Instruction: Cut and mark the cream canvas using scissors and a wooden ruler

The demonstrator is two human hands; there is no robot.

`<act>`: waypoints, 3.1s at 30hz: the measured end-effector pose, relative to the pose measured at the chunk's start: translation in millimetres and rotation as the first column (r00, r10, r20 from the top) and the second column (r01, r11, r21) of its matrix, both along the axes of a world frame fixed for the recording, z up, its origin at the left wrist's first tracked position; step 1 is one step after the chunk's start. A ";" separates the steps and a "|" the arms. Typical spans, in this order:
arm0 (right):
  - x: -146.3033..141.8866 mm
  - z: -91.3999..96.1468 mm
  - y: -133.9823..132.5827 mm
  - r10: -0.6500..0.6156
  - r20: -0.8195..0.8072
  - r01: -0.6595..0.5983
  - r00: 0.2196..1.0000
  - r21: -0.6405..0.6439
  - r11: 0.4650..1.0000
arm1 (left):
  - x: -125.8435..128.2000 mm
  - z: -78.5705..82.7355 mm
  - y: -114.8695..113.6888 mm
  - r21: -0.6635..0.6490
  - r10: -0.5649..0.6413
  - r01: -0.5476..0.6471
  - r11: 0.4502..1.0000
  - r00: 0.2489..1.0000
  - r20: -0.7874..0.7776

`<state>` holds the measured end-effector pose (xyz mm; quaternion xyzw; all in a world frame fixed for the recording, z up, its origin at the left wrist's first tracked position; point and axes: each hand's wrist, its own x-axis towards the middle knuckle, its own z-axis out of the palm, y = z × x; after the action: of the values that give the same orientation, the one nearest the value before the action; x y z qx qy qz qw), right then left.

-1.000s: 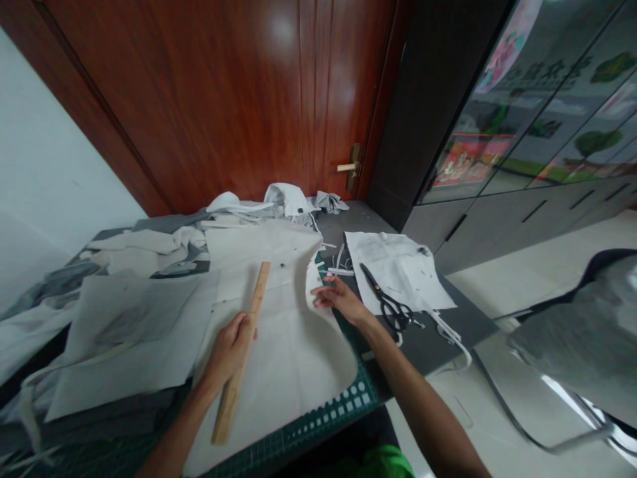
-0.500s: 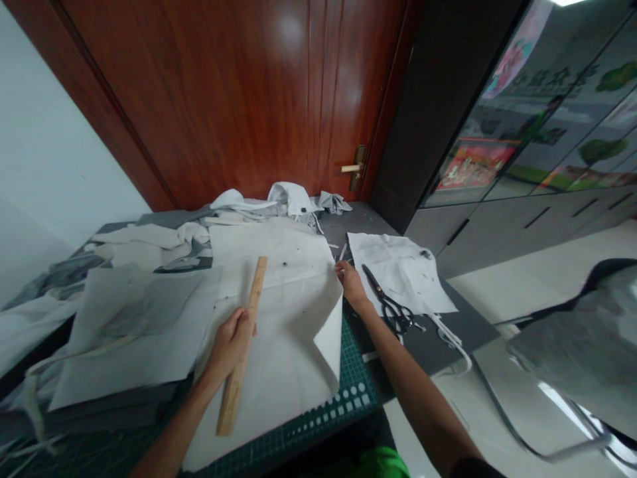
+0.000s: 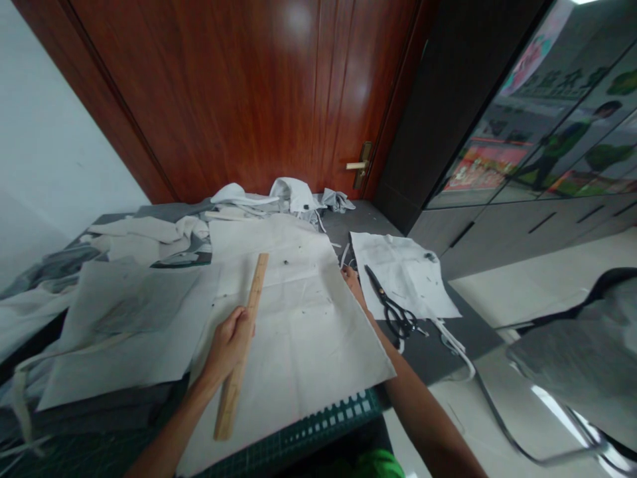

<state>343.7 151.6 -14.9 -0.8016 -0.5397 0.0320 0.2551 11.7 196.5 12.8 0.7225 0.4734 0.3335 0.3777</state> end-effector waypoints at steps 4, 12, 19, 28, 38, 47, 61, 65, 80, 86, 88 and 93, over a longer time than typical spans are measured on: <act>-9.7 5.9 9.9 0.031 0.037 -0.029 0.999 -0.042 0.999 | 0.6 -0.5 0.7 0.001 0.000 0.000 1.000 1.000 -0.003; -3.3 7.9 8.7 -0.001 0.010 0.002 1.000 -0.100 0.995 | -0.2 -1.4 -0.4 -0.002 0.001 -0.001 1.000 1.000 -0.009; 3.5 9.2 -0.6 -0.062 0.007 0.062 0.998 -0.084 0.995 | 0.7 0.9 -2.2 -0.021 0.007 -0.007 1.000 1.000 -0.006; 14.1 5.7 -6.1 -0.088 -0.037 0.094 0.995 0.233 0.968 | 3.3 -0.5 -5.2 -0.130 0.027 -0.017 0.991 0.997 0.074; 41.6 38.4 -52.1 -0.111 -0.115 0.156 0.987 0.555 0.817 | 7.9 -9.7 -8.8 -0.254 -0.046 0.112 0.961 0.967 0.252; -87.2 82.1 -113.5 0.151 -0.404 0.028 0.902 0.403 0.915 | -1.5 -14.1 -2.4 -0.261 -0.095 0.164 0.951 0.961 0.259; -202.5 2.1 -125.8 0.291 -0.199 -0.223 0.936 0.307 0.925 | 8.8 -33.3 -7.0 -0.136 -0.197 0.204 0.969 0.978 0.069; -203.3 0.1 -129.9 0.336 -0.127 -0.282 0.933 0.318 0.905 | 9.7 -29.6 -9.2 -0.092 -0.188 0.188 0.978 0.982 0.004; -199.3 1.2 -139.3 0.357 -0.203 -0.284 0.912 0.315 0.905 | 16.9 -20.1 -17.4 0.017 -0.190 0.196 0.980 0.965 -0.179; -199.2 -0.2 -141.0 0.372 -0.193 -0.300 0.908 0.319 0.899 | 18.4 -19.4 -21.7 0.061 -0.192 0.214 0.975 0.948 -0.255; -199.0 0.6 -141.8 0.374 -0.199 -0.302 0.906 0.317 0.899 | 18.7 -20.5 -22.6 0.076 -0.191 0.223 0.972 0.936 -0.295; -198.3 1.8 -142.4 0.370 -0.207 -0.292 0.906 0.328 0.898 | 19.3 -22.1 -27.3 0.121 -0.179 0.249 0.961 0.893 -0.413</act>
<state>145.4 9.2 -13.1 -0.6396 -0.6290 0.1026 0.4298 31.0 169.2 -9.3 0.8527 0.4271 0.1751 0.2447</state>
